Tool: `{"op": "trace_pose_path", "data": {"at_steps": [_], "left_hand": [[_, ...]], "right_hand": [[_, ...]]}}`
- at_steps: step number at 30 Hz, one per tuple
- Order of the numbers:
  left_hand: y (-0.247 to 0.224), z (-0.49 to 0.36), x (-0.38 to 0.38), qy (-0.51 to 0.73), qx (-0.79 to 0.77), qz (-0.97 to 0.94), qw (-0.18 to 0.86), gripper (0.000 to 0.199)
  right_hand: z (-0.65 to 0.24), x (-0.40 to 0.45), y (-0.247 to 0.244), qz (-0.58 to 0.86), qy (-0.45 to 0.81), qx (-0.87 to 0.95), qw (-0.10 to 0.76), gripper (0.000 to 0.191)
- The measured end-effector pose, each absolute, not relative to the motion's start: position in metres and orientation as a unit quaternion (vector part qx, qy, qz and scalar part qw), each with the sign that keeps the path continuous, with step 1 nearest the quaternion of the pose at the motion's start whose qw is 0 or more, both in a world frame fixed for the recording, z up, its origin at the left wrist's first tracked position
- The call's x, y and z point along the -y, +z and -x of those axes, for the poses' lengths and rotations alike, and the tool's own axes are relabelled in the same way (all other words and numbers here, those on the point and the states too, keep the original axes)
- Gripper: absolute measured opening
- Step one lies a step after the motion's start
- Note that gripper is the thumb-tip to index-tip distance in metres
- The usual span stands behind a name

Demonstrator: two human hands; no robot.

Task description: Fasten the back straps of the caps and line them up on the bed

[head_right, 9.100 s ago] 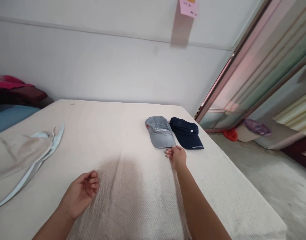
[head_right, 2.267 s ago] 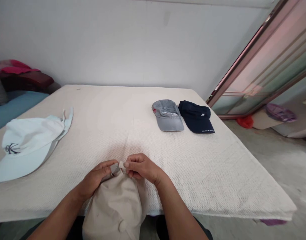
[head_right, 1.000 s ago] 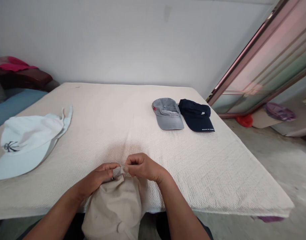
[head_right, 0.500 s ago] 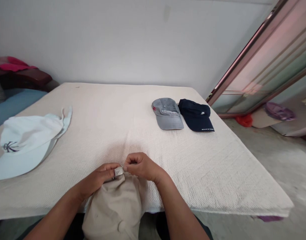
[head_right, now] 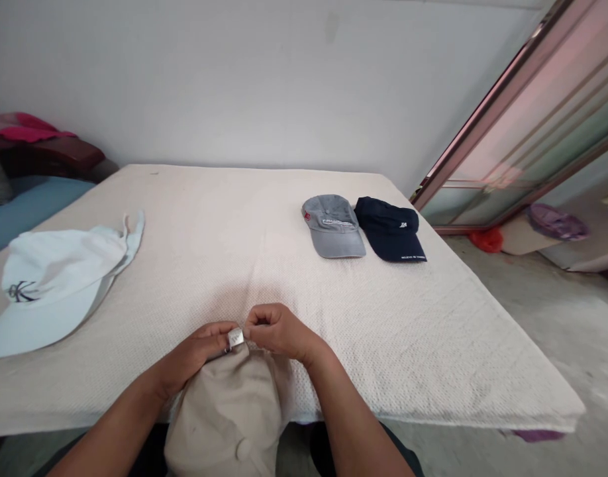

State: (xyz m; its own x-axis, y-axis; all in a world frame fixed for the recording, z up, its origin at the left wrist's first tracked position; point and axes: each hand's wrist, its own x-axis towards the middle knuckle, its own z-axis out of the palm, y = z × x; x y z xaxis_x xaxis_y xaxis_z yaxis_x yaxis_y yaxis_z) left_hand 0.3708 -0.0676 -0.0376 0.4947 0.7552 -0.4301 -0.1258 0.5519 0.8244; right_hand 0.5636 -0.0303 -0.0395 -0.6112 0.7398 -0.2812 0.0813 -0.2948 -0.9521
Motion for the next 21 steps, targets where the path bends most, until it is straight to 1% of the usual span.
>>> {"op": "trace_pose_path", "data": {"at_steps": [3, 7, 10, 14, 18, 21], "left_hand": [[-0.039, -0.371, 0.068, 0.291, -0.409, -0.361, 0.786, 0.022], [-0.036, -0.373, 0.067, 0.292, -0.406, -0.354, 0.790, 0.023], [-0.033, -0.373, 0.066, 0.297, -0.409, -0.350, 0.789, 0.020], [-0.031, -0.371, 0.066, 0.308, -0.417, -0.346, 0.782, 0.017], [-0.032, -0.370, 0.068, 0.308, -0.422, -0.323, 0.789, 0.021], [-0.034, -0.369, 0.069, 0.303, -0.408, -0.317, 0.801, 0.022]], "right_hand": [[-0.562, 0.030, -0.036, 0.361, 0.732, 0.528, 0.236, 0.018], [-0.560, 0.031, -0.032, 0.351, 0.740, 0.508, 0.266, 0.023], [-0.560, 0.032, -0.033, 0.348, 0.745, 0.502, 0.269, 0.018], [-0.563, 0.031, -0.038, 0.323, 0.766, 0.476, 0.288, 0.001], [-0.563, 0.030, -0.042, 0.313, 0.765, 0.460, 0.324, 0.010], [-0.561, 0.031, -0.042, 0.297, 0.773, 0.463, 0.315, 0.010]]}}
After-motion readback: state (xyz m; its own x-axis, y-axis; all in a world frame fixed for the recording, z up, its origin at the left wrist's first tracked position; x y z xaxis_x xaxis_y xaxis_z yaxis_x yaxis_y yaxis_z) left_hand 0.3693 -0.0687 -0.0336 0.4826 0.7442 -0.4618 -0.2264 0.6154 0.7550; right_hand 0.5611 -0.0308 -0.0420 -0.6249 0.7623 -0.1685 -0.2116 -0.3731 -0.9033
